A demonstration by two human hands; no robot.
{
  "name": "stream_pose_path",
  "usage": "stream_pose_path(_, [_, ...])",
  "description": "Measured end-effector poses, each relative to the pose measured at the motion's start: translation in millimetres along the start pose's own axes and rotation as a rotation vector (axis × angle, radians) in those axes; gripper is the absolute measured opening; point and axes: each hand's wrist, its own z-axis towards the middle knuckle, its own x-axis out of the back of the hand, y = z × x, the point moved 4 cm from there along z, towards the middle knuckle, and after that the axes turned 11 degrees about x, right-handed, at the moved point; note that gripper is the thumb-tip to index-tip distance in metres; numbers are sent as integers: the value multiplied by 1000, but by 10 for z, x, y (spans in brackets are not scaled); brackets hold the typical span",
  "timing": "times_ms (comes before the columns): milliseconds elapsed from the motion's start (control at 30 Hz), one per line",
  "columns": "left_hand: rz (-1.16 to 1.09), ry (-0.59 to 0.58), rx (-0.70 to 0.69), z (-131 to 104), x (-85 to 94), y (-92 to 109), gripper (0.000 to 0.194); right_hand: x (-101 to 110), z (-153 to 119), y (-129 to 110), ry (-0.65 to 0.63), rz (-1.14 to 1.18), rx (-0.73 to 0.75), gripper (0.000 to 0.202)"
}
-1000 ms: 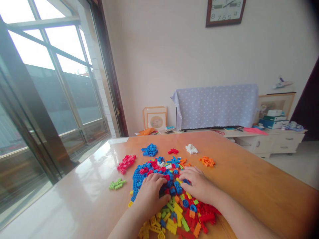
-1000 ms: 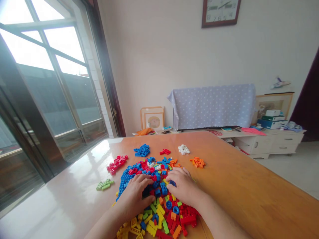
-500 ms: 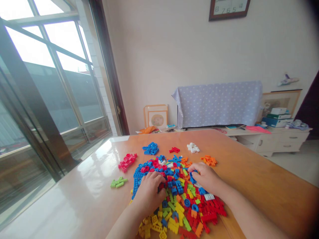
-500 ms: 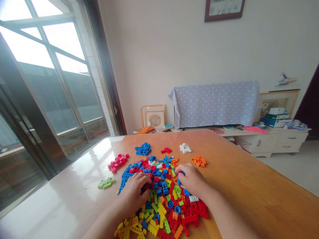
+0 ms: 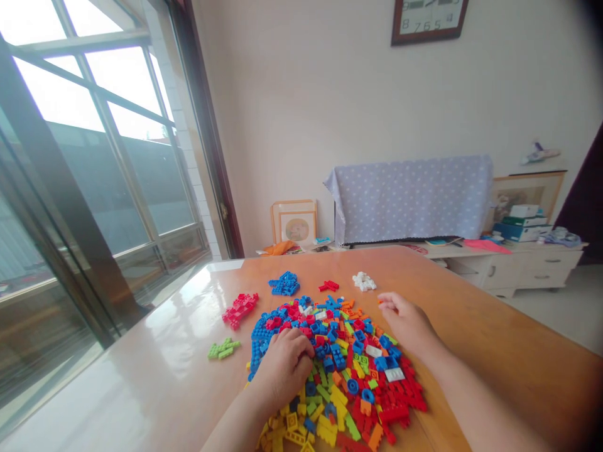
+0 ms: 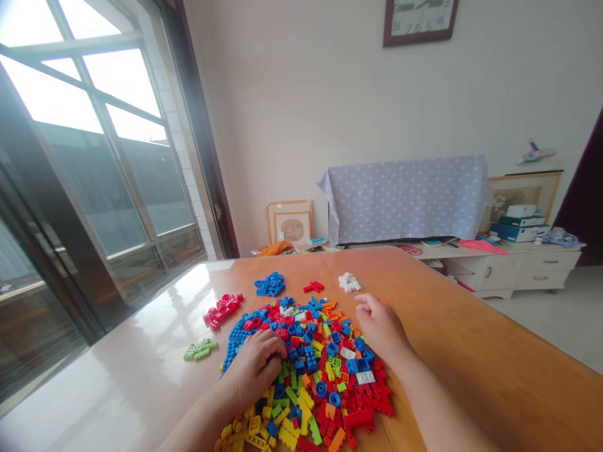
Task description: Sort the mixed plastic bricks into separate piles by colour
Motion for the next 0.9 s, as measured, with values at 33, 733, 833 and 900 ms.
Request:
stream_pose_path(33, [-1, 5, -3, 3, -2, -1, 21, 37, 12, 20, 37, -3, -17, 39])
stream_pose_path(733, [-81, 12, -32, 53, -22, -3, 30, 175, -78, 150, -134, 206, -241, 17])
stream_pose_path(833, [-78, 21, -29, 60, -22, -9, 31, 4, -142, 89, -271, 175, -187, 14])
stream_pose_path(900, [-76, 26, -29, 62, -24, -15, 31, -90, -177, 18, -331, 180, -145, 12])
